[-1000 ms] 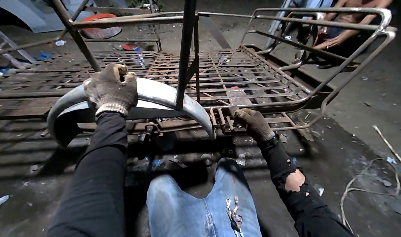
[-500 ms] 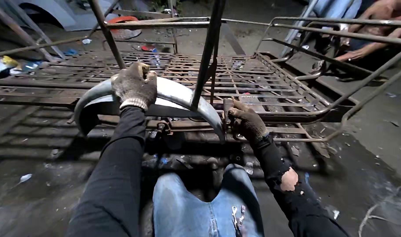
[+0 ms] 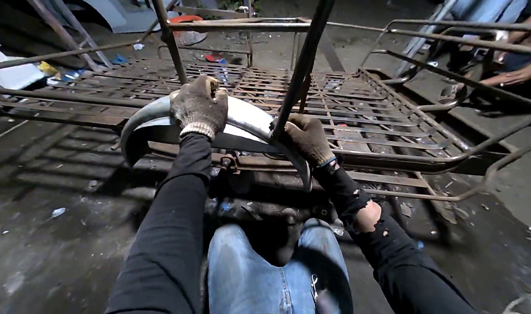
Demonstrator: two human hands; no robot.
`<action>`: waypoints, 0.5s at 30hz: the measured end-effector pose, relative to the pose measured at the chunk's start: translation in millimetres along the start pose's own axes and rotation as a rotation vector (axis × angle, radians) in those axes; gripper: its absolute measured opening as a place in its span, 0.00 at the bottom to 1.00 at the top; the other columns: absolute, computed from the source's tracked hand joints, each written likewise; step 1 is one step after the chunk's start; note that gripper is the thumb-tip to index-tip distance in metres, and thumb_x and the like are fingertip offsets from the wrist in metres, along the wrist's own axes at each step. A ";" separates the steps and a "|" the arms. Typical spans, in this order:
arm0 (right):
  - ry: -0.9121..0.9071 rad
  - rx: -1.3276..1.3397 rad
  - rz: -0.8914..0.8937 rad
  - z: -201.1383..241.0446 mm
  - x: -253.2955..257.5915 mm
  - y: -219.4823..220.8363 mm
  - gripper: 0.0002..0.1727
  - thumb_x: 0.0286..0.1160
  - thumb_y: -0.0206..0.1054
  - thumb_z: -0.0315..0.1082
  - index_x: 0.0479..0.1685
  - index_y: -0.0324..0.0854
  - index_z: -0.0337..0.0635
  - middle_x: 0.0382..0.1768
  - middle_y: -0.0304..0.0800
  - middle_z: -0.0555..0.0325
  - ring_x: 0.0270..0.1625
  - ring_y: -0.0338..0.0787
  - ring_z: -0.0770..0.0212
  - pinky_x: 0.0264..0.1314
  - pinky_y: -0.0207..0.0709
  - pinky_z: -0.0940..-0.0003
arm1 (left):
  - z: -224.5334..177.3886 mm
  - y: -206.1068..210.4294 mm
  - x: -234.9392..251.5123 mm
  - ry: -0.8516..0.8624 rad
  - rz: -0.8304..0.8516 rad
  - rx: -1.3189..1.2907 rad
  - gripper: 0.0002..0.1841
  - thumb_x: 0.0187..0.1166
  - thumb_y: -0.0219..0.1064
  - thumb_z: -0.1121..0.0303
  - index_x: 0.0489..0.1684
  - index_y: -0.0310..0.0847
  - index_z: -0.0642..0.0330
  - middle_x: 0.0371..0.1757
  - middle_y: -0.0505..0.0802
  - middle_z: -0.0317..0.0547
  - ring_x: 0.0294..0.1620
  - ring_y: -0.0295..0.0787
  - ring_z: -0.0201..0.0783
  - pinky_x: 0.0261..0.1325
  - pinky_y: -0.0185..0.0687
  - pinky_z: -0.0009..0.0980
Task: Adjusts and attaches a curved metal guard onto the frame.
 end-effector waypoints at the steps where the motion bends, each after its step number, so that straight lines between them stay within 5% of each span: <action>1: -0.021 -0.018 -0.002 0.1 7.2 3.2 0.15 0.87 0.60 0.45 0.55 0.90 0.52 0.34 0.93 0.57 0.31 0.90 0.61 0.33 0.86 0.56 | 0.1 -0.3 -0.2 0.000 0.000 0.002 0.21 0.79 0.59 0.47 0.62 0.86 0.44 0.55 0.95 0.49 0.64 0.88 0.53 0.75 0.68 0.64; 3: -0.022 -0.061 0.003 -0.9 8.0 3.8 0.15 0.88 0.59 0.46 0.49 0.89 0.50 0.31 0.90 0.57 0.28 0.88 0.61 0.29 0.84 0.56 | 0.0 -0.1 -1.5 -0.004 0.000 0.007 0.20 0.79 0.60 0.47 0.61 0.86 0.43 0.55 0.95 0.48 0.64 0.88 0.53 0.74 0.68 0.64; 7: -0.082 -0.155 -0.065 0.9 3.6 -1.7 0.15 0.84 0.64 0.44 0.59 0.91 0.52 0.39 0.96 0.60 0.35 0.93 0.64 0.40 0.88 0.56 | 0.8 0.0 2.9 -0.011 -0.006 0.014 0.20 0.78 0.60 0.47 0.61 0.86 0.41 0.54 0.95 0.45 0.62 0.89 0.51 0.73 0.70 0.63; 10: -0.121 -0.132 -0.064 3.7 5.5 4.0 0.12 0.85 0.63 0.42 0.51 0.90 0.50 0.32 0.92 0.58 0.29 0.88 0.63 0.31 0.84 0.57 | 2.0 3.0 3.1 -0.013 0.002 0.025 0.20 0.77 0.59 0.47 0.60 0.86 0.42 0.53 0.95 0.47 0.62 0.89 0.53 0.69 0.72 0.65; 15: -0.140 -0.059 -0.071 0.0 -6.2 -2.5 0.15 0.85 0.65 0.39 0.63 0.89 0.50 0.47 0.96 0.59 0.43 0.93 0.66 0.49 0.89 0.61 | -0.9 3.3 3.6 0.007 -0.018 0.004 0.20 0.79 0.60 0.47 0.61 0.86 0.44 0.54 0.95 0.47 0.62 0.89 0.53 0.70 0.72 0.65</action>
Point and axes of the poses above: each hand's wrist, its own x-axis towards the middle knuckle, its own y-axis out of the palm, z = x × y, the point moved 8 cm from there along x, towards the middle knuckle
